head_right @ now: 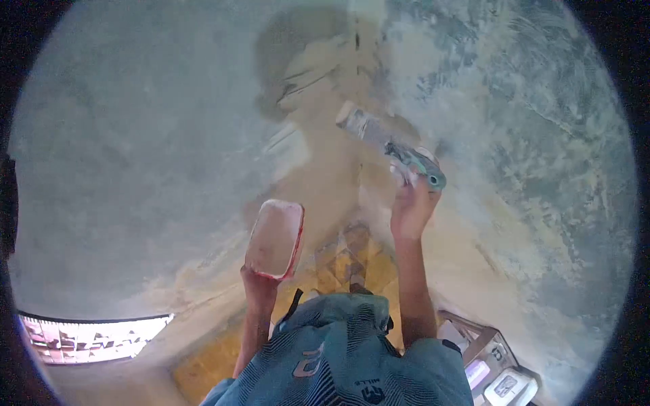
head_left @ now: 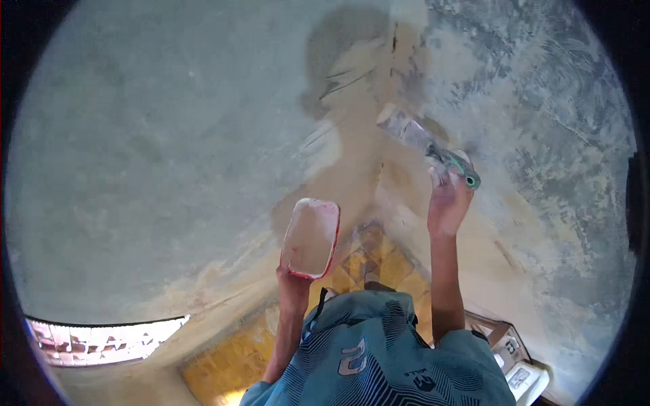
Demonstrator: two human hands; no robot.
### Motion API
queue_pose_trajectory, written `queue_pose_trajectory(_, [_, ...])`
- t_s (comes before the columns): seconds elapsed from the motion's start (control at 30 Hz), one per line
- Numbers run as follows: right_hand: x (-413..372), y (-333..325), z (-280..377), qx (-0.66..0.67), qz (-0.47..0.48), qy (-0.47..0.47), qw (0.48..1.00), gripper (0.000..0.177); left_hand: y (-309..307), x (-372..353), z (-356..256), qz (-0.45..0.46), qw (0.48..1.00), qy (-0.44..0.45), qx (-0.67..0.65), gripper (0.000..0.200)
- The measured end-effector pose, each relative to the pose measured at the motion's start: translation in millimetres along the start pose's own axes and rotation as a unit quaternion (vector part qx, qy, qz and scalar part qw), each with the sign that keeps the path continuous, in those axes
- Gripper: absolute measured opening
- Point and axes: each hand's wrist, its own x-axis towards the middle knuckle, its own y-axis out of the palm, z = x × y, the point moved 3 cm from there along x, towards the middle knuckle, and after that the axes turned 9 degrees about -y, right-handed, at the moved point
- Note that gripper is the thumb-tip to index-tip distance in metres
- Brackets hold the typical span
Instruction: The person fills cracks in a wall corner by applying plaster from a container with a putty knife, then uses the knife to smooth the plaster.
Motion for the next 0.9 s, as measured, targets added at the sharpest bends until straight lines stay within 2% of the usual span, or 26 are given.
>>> queue_pose_trajectory(0.07, [12, 5, -16, -0.073, -0.010, -0.112, 0.991, 0.037, -10, -2, 4, -0.008, 0.999, -0.010, -0.034, 0.045])
queue_pose_trajectory(0.1, [16, 5, -24, -0.064, -0.019, -0.124, 0.990, 0.040, -9, -5, 3, -0.019, 0.999, -0.014, -0.037, 0.045])
queue_pose_trajectory(0.2, [25, 18, -40, -0.276, -0.022, -0.165, 0.947, 0.036, -18, -10, 5, -0.033, 0.998, -0.024, -0.039, 0.047])
queue_pose_trajectory(0.23, [23, 20, -49, -0.239, -0.030, -0.154, 0.958, 0.035, -21, -10, 6, -0.034, 0.998, -0.026, -0.039, 0.047])
queue_pose_trajectory(0.33, [27, 37, -67, -0.308, 0.047, -0.308, 0.899, 0.037, -20, -16, 1, -0.053, 0.998, -0.010, -0.012, 0.049])
queue_pose_trajectory(0.43, [19, 51, -76, -0.345, 0.074, -0.361, 0.863, 0.040, -17, -25, -6, -0.074, 0.997, 0.012, -0.026, 0.048])
queue_pose_trajectory(0.53, [14, 59, -89, -0.415, 0.079, -0.422, 0.802, 0.042, -49, -25, -3, -0.088, 0.994, 0.018, 0.064, 0.047])
queue_pose_trajectory(0.63, [8, 69, -101, -0.406, 0.065, -0.406, 0.816, 0.044, -54, -28, -6, -0.112, 0.993, 0.035, -0.019, 0.047])
queue_pose_trajectory(0.83, [5, 78, -137, -0.418, 0.034, -0.390, 0.820, 0.045, -68, -39, -13, -0.131, 0.991, 0.010, -0.036, 0.051])
queue_pose_trajectory(0.9, [3, 81, -145, -0.402, 0.041, -0.393, 0.826, 0.046, -70, -42, -21, -0.155, 0.956, 0.092, 0.231, 0.054])
